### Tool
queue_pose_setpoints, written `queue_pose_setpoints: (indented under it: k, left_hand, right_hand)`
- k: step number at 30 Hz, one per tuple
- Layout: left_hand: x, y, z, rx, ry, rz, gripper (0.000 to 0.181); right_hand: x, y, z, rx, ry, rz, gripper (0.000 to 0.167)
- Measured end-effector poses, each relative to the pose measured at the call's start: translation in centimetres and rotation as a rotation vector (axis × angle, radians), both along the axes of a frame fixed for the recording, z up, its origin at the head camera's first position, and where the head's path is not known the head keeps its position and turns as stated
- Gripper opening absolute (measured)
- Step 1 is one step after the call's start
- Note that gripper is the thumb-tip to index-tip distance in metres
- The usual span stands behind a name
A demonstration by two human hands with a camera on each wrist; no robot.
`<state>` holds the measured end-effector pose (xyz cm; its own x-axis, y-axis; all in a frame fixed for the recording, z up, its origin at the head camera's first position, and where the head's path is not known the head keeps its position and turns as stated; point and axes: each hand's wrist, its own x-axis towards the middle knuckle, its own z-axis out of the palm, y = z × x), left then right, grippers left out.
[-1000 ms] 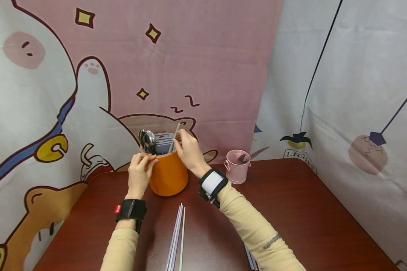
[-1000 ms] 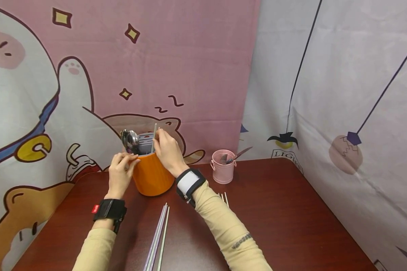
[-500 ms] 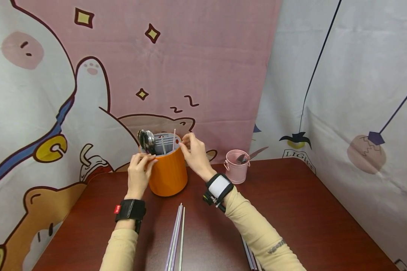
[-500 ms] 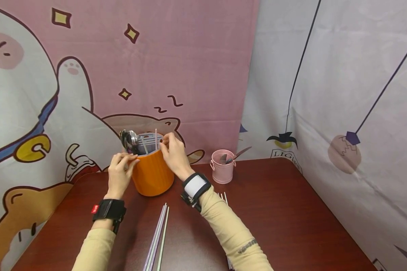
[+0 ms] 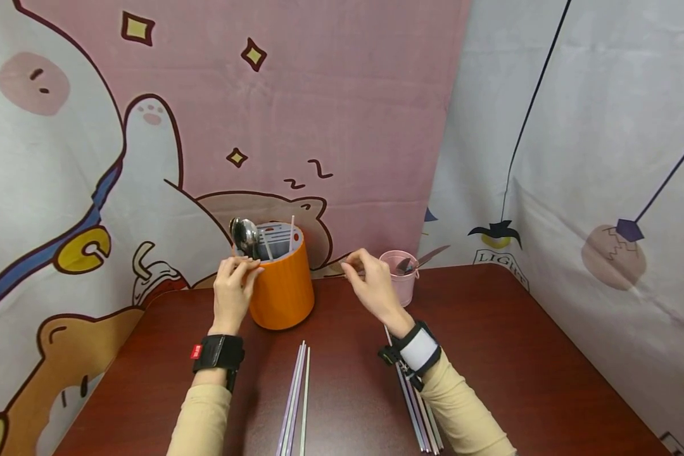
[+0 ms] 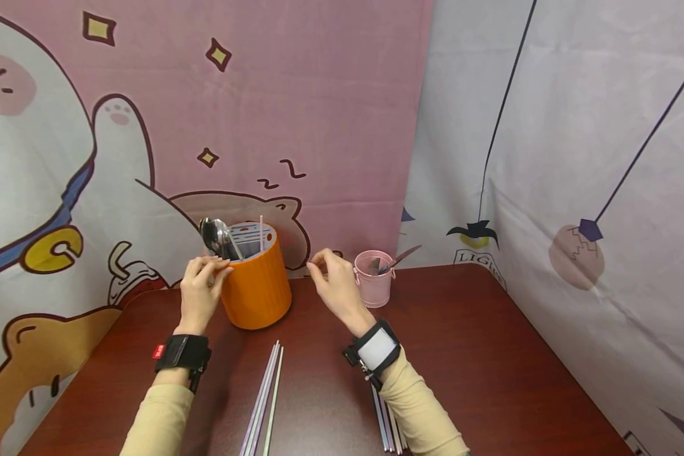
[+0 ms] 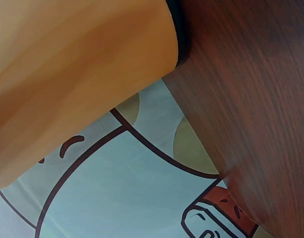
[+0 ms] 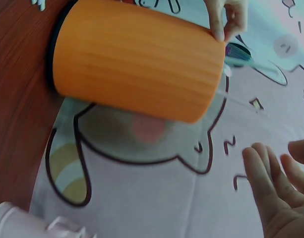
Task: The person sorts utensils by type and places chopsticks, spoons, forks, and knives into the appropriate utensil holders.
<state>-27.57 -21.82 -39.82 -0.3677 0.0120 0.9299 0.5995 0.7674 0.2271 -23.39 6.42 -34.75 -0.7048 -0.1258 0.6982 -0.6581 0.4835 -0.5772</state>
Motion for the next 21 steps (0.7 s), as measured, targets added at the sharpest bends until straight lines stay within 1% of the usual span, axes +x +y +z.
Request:
queue_pose_setpoints:
  k: [4, 6, 11, 14, 16, 18, 21]
  left_hand:
    - [0.0, 0.0, -0.1, 0.007, -0.004, -0.001, 0.014]
    - [0.0, 0.1, -0.1, 0.009, -0.005, 0.001, 0.014]
    - [-0.1, 0.0, -0.1, 0.006, -0.001, 0.0, 0.014]
    - [-0.2, 0.0, -0.2, 0.006, 0.0, 0.002, 0.015]
    - [-0.2, 0.0, -0.2, 0.009, 0.005, 0.002, 0.015]
    - [-0.2, 0.0, -0.2, 0.012, 0.007, 0.003, 0.015]
    - [-0.2, 0.0, -0.2, 0.018, 0.01, -0.001, 0.014]
  right_hand:
    - [1.0, 2.2, -1.3, 0.032, -0.023, -0.044, 0.006]
    - [1.4, 3.2, -2.2, 0.055, -0.045, -0.071, 0.005]
    - [1.8, 5.6, -4.8, 0.095, -0.15, -0.144, 0.004]
    - [1.7, 7.1, -6.5, 0.128, -0.249, -0.209, 0.005]
    - [1.4, 8.1, -7.5, 0.174, -0.324, -0.259, 0.005]
    - [1.3, 9.1, -8.4, 0.241, -0.411, -0.307, 0.006]
    - [1.4, 10.2, -9.2, 0.368, -0.593, -0.363, 0.01]
